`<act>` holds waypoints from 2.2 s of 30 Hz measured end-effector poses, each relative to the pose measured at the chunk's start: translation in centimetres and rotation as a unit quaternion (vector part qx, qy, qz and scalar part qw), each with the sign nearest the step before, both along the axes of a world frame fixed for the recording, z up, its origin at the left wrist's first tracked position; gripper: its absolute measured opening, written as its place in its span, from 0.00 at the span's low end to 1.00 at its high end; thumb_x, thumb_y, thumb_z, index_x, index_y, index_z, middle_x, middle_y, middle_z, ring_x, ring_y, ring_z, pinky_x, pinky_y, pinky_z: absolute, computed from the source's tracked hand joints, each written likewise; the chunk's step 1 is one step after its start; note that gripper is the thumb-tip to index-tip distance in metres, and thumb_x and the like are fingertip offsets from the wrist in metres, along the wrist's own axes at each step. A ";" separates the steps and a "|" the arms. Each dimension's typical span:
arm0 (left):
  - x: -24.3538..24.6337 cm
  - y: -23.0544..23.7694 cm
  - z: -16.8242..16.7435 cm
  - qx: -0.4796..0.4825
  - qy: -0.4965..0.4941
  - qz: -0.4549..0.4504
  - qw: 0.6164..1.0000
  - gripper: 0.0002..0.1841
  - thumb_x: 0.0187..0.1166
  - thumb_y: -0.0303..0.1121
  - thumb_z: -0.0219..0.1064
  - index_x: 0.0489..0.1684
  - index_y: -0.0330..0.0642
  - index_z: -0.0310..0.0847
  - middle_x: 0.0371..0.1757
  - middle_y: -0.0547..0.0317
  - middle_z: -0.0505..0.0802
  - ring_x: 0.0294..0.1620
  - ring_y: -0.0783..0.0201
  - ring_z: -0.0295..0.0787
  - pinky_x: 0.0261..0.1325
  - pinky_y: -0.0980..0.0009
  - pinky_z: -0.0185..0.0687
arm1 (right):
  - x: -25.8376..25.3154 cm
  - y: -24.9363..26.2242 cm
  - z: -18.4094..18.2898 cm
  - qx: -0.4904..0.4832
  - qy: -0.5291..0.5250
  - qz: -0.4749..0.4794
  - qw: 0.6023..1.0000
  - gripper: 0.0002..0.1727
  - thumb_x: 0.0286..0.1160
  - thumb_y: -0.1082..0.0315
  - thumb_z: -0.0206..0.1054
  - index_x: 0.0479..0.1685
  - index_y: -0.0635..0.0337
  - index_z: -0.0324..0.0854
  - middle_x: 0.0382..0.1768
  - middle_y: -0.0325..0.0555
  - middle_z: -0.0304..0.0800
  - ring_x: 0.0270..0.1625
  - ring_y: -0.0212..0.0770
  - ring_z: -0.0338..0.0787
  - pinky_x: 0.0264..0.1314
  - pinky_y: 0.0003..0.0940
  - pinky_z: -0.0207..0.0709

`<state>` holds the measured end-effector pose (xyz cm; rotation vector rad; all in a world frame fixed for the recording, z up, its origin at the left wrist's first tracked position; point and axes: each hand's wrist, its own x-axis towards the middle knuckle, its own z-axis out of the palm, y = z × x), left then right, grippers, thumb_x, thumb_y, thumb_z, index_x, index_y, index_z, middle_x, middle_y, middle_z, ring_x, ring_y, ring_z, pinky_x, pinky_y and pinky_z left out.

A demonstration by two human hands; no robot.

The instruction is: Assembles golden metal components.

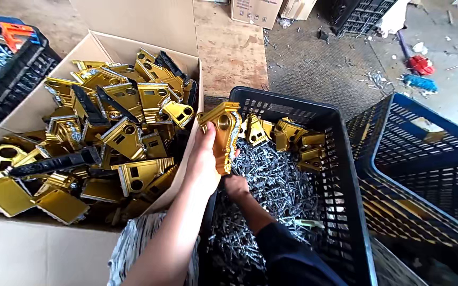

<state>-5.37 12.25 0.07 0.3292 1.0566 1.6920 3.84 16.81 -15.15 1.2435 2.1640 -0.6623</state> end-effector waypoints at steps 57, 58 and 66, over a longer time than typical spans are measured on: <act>0.8 -1.3 -1.7 0.055 0.379 -0.260 0.886 0.39 0.61 0.37 0.83 0.78 0.51 0.73 0.59 0.60 0.92 0.55 0.66 0.92 0.58 0.62 0.92 | 9.0 -0.9 12.5 0.377 0.570 0.079 0.726 0.49 0.39 0.56 0.87 0.73 0.57 0.73 0.56 0.54 0.88 0.57 0.51 0.88 0.57 0.52 0.85; 1.2 -1.1 -2.0 0.054 0.378 -0.271 0.884 0.37 0.60 0.33 0.81 0.77 0.51 0.75 0.57 0.61 0.93 0.54 0.67 0.92 0.58 0.63 0.91 | 8.9 -1.0 12.3 0.384 0.561 0.082 0.729 0.47 0.41 0.53 0.86 0.72 0.57 0.74 0.54 0.53 0.88 0.54 0.52 0.88 0.53 0.52 0.83; 1.2 -0.7 -2.6 0.063 0.337 -0.323 0.882 0.33 0.62 0.28 0.75 0.75 0.45 0.77 0.51 0.58 0.95 0.48 0.66 0.94 0.52 0.66 0.92 | 10.9 0.0 12.3 0.094 0.655 -0.109 0.742 0.07 0.71 0.72 0.72 0.44 0.59 0.90 0.42 0.38 0.93 0.46 0.30 0.91 0.49 0.28 0.88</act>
